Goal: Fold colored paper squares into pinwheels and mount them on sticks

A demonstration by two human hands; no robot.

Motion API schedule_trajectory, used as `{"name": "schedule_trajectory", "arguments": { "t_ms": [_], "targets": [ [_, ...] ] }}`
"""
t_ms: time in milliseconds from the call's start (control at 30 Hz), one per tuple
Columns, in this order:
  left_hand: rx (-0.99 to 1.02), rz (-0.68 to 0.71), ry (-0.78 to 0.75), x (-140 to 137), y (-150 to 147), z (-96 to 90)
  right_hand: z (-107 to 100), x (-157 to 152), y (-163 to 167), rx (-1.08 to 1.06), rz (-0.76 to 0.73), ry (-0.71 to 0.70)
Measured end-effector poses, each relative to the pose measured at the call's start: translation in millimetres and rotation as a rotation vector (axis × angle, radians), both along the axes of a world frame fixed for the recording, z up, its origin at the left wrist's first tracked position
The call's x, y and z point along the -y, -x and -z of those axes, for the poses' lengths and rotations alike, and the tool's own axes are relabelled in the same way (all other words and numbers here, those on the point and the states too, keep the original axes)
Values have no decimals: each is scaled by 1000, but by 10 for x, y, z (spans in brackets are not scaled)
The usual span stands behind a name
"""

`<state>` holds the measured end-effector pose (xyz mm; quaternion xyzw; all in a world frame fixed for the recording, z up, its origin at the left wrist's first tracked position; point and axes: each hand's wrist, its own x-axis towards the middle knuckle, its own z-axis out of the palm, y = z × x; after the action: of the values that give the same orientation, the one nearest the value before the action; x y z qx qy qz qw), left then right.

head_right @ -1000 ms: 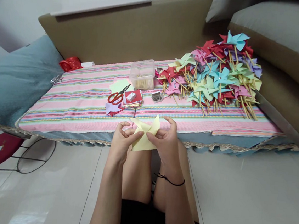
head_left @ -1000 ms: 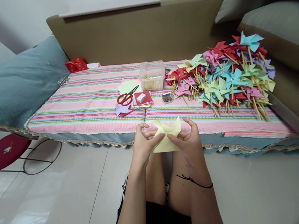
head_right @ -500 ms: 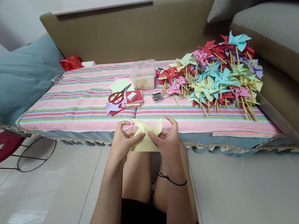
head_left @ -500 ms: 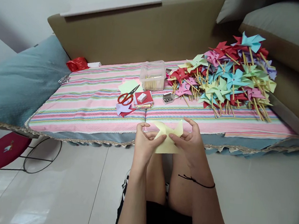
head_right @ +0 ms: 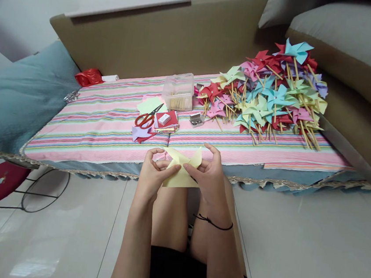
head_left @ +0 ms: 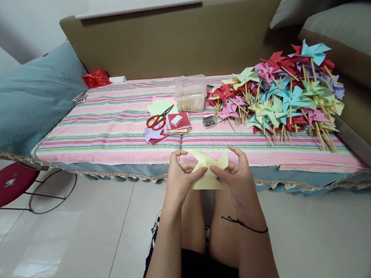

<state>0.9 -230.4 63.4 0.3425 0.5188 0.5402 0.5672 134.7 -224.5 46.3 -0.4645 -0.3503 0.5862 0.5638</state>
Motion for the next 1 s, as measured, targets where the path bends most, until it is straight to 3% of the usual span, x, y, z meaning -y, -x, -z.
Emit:
{"name": "schedule_trajectory", "arguments": {
  "t_ms": [333,1000],
  "targets": [
    [106,-146,-4,-39,-35,57,-2,-27,64,-55,-23,7],
    [86,-73,-4,-32,-18,57,33,-22,46,-6,-22,-1]
  ]
}}
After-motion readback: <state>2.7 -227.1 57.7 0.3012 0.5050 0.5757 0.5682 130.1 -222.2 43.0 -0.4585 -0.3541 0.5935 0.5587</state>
